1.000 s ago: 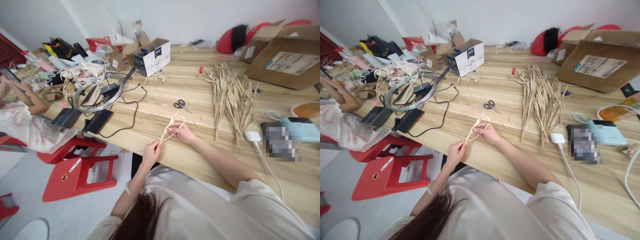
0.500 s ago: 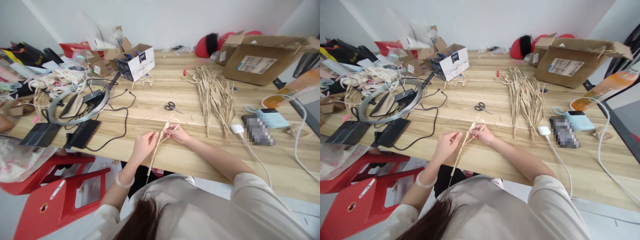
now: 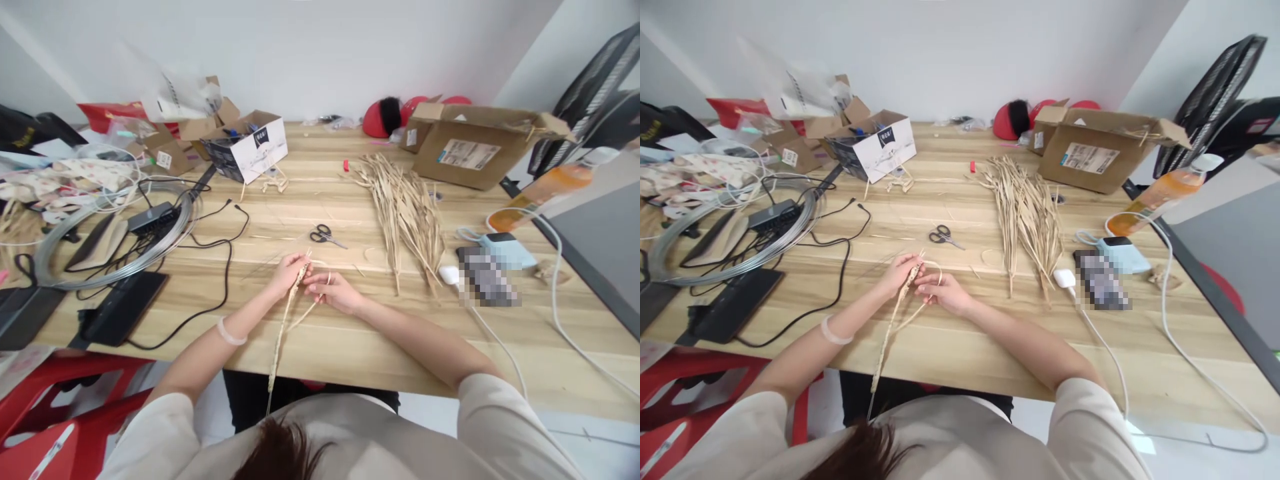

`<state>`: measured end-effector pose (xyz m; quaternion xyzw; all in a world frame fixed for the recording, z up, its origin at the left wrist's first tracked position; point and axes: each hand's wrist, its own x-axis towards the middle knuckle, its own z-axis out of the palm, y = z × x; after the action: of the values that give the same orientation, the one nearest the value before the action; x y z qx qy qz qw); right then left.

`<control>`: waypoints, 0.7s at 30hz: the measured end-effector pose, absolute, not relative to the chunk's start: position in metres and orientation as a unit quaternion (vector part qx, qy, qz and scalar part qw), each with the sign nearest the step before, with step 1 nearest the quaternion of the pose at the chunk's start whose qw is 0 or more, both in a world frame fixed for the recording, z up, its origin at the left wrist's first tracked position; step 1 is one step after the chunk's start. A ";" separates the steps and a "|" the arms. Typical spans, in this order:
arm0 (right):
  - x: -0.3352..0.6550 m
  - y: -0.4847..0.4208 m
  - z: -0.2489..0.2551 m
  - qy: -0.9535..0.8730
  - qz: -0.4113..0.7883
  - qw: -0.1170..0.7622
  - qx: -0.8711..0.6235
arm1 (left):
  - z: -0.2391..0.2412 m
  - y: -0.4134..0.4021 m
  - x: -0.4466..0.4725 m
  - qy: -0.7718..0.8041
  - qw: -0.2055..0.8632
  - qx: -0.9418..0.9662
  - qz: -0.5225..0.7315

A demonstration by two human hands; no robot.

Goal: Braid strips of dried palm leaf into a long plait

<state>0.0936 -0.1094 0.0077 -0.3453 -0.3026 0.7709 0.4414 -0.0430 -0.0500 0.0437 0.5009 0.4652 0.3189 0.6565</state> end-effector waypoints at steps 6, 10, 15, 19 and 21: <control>0.096 -0.106 0.013 -0.239 0.777 0.474 -0.337 | 0.041 -0.044 -0.049 0.455 0.722 0.437 0.285; 0.101 -0.101 0.014 -0.270 0.711 0.527 -0.379 | 0.039 -0.042 -0.050 0.464 0.730 0.427 0.264; 0.108 -0.099 0.004 -0.445 0.558 0.540 -0.446 | 0.035 -0.041 -0.053 0.455 0.740 0.442 0.224; 0.110 -0.101 -0.002 -0.505 0.520 0.495 -0.479 | 0.032 -0.042 -0.054 0.446 0.736 0.471 0.195; 0.111 -0.101 -0.002 -0.521 0.525 0.476 -0.476 | 0.031 -0.042 -0.054 0.440 0.724 0.496 0.192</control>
<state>0.1108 -0.1014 -0.0023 -0.4757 -0.5212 0.5246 0.4764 -0.0536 -0.0420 0.0310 0.4959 0.4396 0.1916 0.7239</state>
